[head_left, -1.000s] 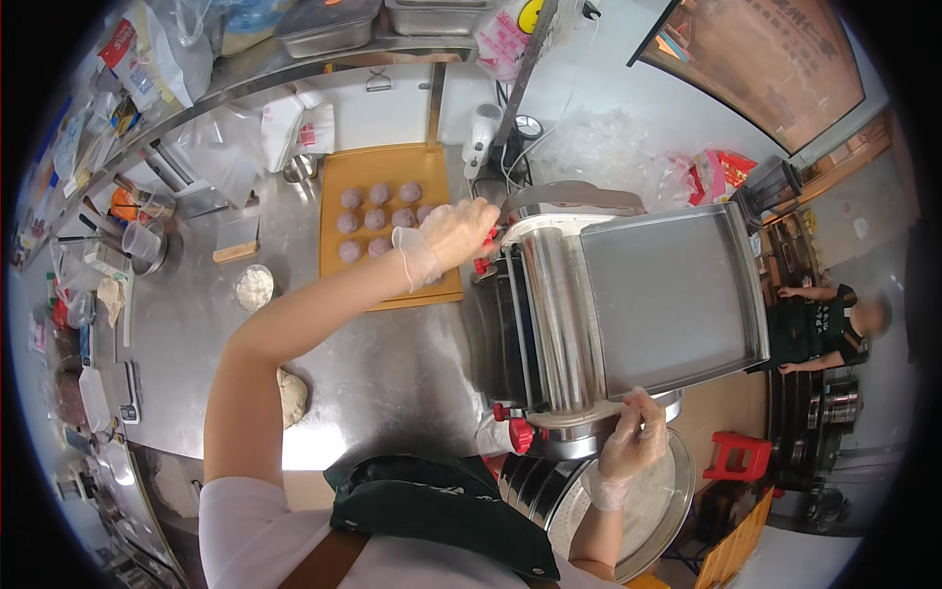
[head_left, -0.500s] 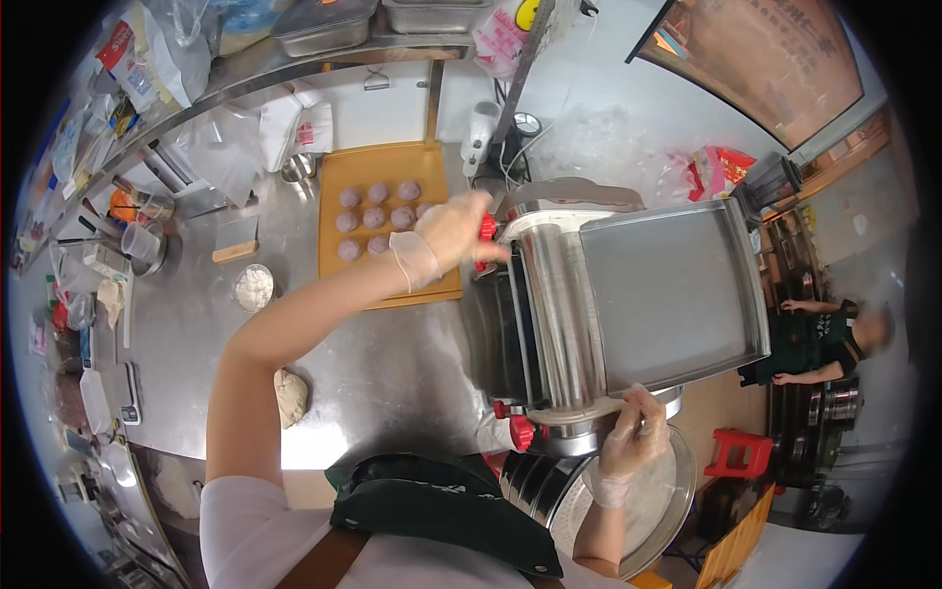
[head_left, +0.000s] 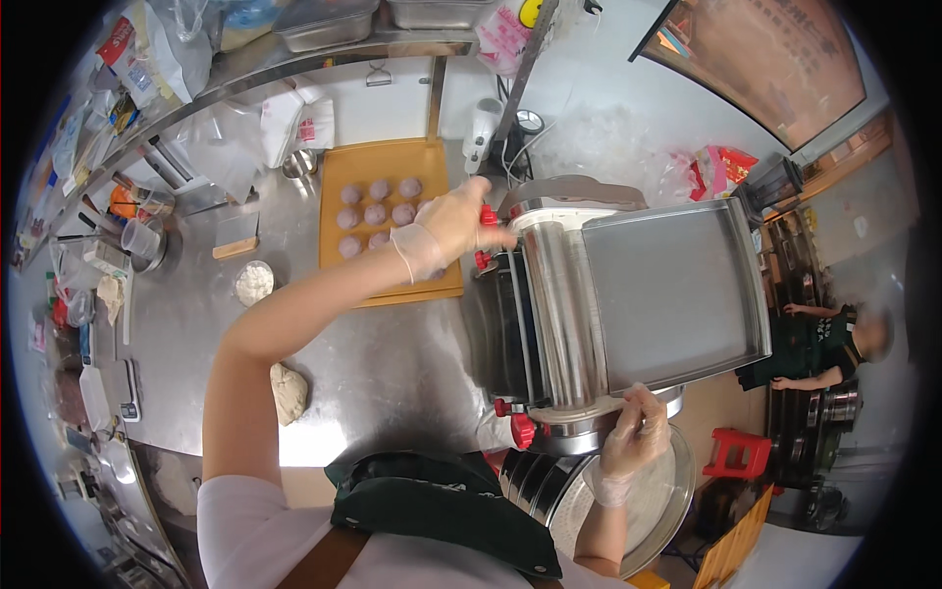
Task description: Preparing and flattening dough using a dough sheeter machine.
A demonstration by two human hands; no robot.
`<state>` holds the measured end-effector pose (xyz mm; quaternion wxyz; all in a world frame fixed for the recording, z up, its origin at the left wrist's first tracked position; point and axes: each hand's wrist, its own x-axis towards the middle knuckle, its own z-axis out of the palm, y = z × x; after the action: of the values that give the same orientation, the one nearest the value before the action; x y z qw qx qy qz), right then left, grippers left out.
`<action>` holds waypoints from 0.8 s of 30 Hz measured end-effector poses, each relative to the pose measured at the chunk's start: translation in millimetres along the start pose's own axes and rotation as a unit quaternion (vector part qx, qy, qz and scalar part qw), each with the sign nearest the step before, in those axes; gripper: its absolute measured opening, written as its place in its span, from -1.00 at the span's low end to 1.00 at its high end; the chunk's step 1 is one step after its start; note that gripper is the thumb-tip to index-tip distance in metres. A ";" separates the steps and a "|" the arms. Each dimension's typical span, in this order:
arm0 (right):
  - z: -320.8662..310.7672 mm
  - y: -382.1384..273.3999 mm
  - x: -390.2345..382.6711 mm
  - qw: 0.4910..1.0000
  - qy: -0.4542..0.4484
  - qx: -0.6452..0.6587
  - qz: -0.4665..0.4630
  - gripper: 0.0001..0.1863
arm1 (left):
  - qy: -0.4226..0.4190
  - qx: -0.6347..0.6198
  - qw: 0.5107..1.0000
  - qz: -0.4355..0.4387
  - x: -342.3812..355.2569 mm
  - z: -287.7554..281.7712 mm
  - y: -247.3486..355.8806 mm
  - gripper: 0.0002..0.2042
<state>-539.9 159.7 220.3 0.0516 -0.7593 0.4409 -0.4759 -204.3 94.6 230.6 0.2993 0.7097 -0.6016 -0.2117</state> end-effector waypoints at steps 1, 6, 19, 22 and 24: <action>0.7 -5.2 1.7 1.000 0.000 0.005 -0.006 -0.81 | 0.008 0.002 1.000 -0.005 2.7 7.2 -16.1 -0.47; 2.1 -2.8 3.1 1.000 -0.006 0.014 -0.004 -0.82 | 0.038 0.169 0.963 0.208 33.4 35.0 -57.9 -0.63; 4.7 0.6 -0.7 0.999 0.019 0.043 0.008 -0.86 | -0.264 -0.206 0.942 0.013 -132.7 105.6 -4.9 -0.28; 3.3 0.1 2.4 0.999 0.022 0.034 -0.005 -0.86 | -0.153 -0.063 0.966 0.197 -175.9 95.2 42.2 -0.32; 4.5 -2.3 3.5 0.999 0.024 0.037 -0.009 -0.86 | -0.072 -0.022 0.963 0.260 -182.2 115.6 39.5 -0.35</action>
<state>-534.5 157.1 221.4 0.0649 -0.7491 0.4175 -0.5102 -343.4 249.7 162.0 0.3159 0.5050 -0.7805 -0.1900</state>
